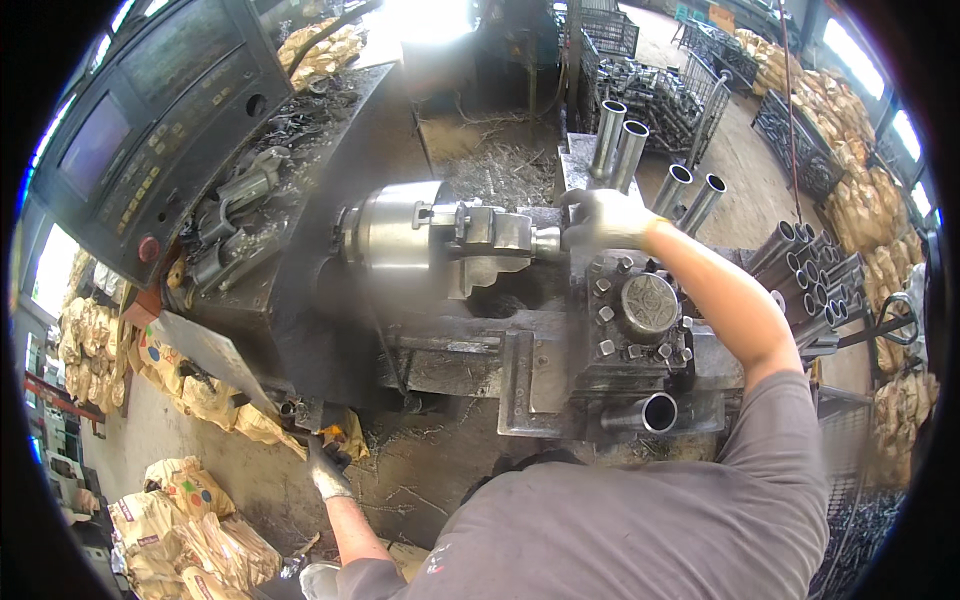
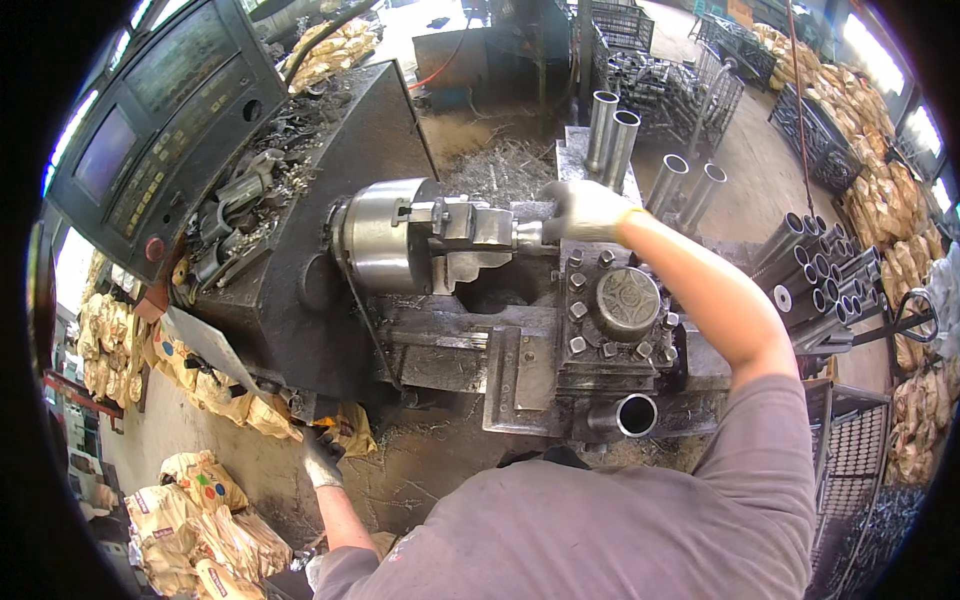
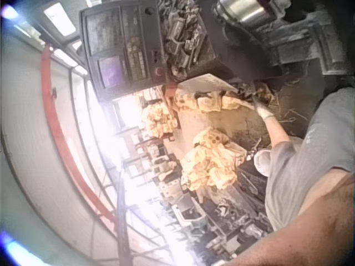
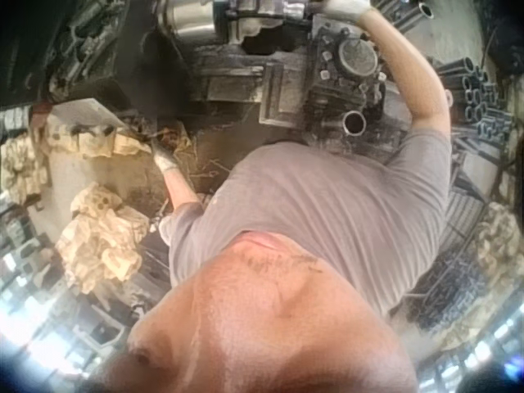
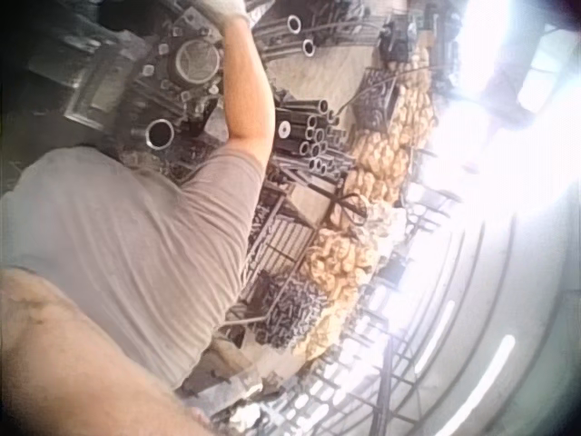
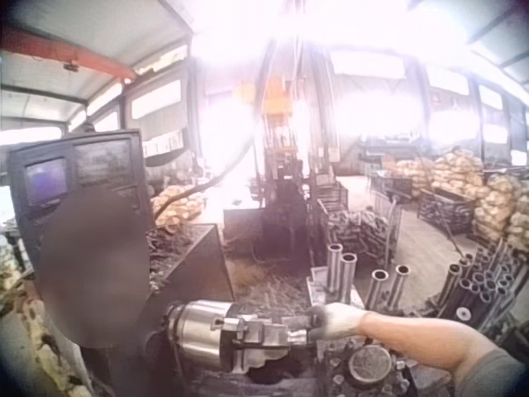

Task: The person operates a metal turning machine, repeatedly loading cylindrical metal tubes into the chuck, securing them, and removing the processed parts. The finished parts are placed into a nearby wire basket.

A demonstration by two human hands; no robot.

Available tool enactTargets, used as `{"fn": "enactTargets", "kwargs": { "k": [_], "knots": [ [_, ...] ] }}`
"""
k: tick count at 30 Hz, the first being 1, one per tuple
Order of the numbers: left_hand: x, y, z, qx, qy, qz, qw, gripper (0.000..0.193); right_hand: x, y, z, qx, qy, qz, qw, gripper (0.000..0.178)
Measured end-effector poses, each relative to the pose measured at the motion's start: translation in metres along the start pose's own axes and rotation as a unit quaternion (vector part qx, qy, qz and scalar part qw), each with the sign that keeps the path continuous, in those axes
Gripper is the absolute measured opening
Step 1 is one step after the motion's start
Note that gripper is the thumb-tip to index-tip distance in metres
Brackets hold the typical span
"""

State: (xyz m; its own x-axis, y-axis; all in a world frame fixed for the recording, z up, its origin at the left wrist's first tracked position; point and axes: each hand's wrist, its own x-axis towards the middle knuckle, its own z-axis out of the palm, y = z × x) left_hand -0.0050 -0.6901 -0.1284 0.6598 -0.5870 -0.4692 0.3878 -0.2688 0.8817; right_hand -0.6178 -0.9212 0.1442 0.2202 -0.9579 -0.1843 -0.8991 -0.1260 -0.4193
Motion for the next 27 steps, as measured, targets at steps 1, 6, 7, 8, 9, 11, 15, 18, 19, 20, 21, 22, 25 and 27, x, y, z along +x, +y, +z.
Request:
{"fn": "enactTargets", "kwargs": {
  "k": [1, 6, 7, 8, 9, 11, 15, 18, 19, 20, 21, 22, 25, 27],
  "knots": [
    [-0.023, 0.013, 0.002, 0.059, 0.053, 0.032, 0.996, 0.047, -0.027, -0.005, -0.008, 0.025, 0.090, -0.016, 0.995, 0.074],
    [-0.111, 0.134, 0.049, 0.257, 0.113, 0.665, 0.692, 0.040, -0.170, 0.018, 0.001, 0.275, 0.363, 0.049, 0.889, 0.039],
    [-0.133, 0.177, 0.066, 0.282, 0.136, 0.743, 0.591, 0.036, -0.195, 0.018, 0.011, 0.292, 0.383, 0.079, 0.873, 0.036],
    [-0.135, 0.210, 0.088, 0.269, 0.115, 0.778, 0.556, 0.034, -0.220, 0.029, 0.025, 0.312, 0.409, 0.075, 0.855, 0.035],
    [-0.139, 0.251, 0.112, 0.335, 0.056, 0.758, 0.556, 0.035, -0.244, 0.060, 0.047, 0.349, 0.425, 0.075, 0.832, 0.035],
    [-0.117, 0.312, 0.167, 0.368, 0.075, 0.709, 0.597, 0.037, -0.283, 0.066, 0.085, 0.438, 0.440, 0.092, 0.779, 0.036],
    [-0.043, 0.395, 0.239, 0.651, 0.047, 0.532, 0.539, 0.071, -0.347, 0.082, 0.137, 0.435, 0.441, 0.171, 0.766, 0.035],
    [0.037, 0.437, 0.232, 0.697, 0.059, 0.424, 0.575, 0.077, -0.362, 0.069, 0.142, 0.388, 0.423, 0.206, 0.792, 0.027],
    [0.016, 0.429, 0.245, 0.670, 0.079, 0.431, 0.599, 0.084, -0.368, 0.054, 0.139, 0.374, 0.421, 0.215, 0.798, 0.025],
    [0.008, 0.425, 0.236, 0.614, 0.104, 0.495, 0.606, 0.077, -0.368, 0.044, 0.135, 0.378, 0.416, 0.214, 0.799, 0.026],
    [-0.020, 0.404, 0.233, 0.512, 0.124, 0.591, 0.610, 0.063, -0.371, 0.038, 0.135, 0.381, 0.410, 0.215, 0.800, 0.027],
    [-0.048, 0.382, 0.228, 0.403, 0.138, 0.688, 0.588, 0.050, -0.373, 0.040, 0.140, 0.395, 0.409, 0.207, 0.796, 0.028],
    [-0.137, 0.284, 0.204, 0.233, -0.025, 0.746, 0.623, 0.026, -0.376, 0.051, 0.159, 0.492, 0.373, 0.227, 0.753, 0.031],
    [-0.187, 0.192, 0.171, 0.212, -0.102, 0.766, 0.599, 0.016, -0.372, 0.056, 0.170, 0.494, 0.346, 0.213, 0.769, 0.032]
  ]
}}
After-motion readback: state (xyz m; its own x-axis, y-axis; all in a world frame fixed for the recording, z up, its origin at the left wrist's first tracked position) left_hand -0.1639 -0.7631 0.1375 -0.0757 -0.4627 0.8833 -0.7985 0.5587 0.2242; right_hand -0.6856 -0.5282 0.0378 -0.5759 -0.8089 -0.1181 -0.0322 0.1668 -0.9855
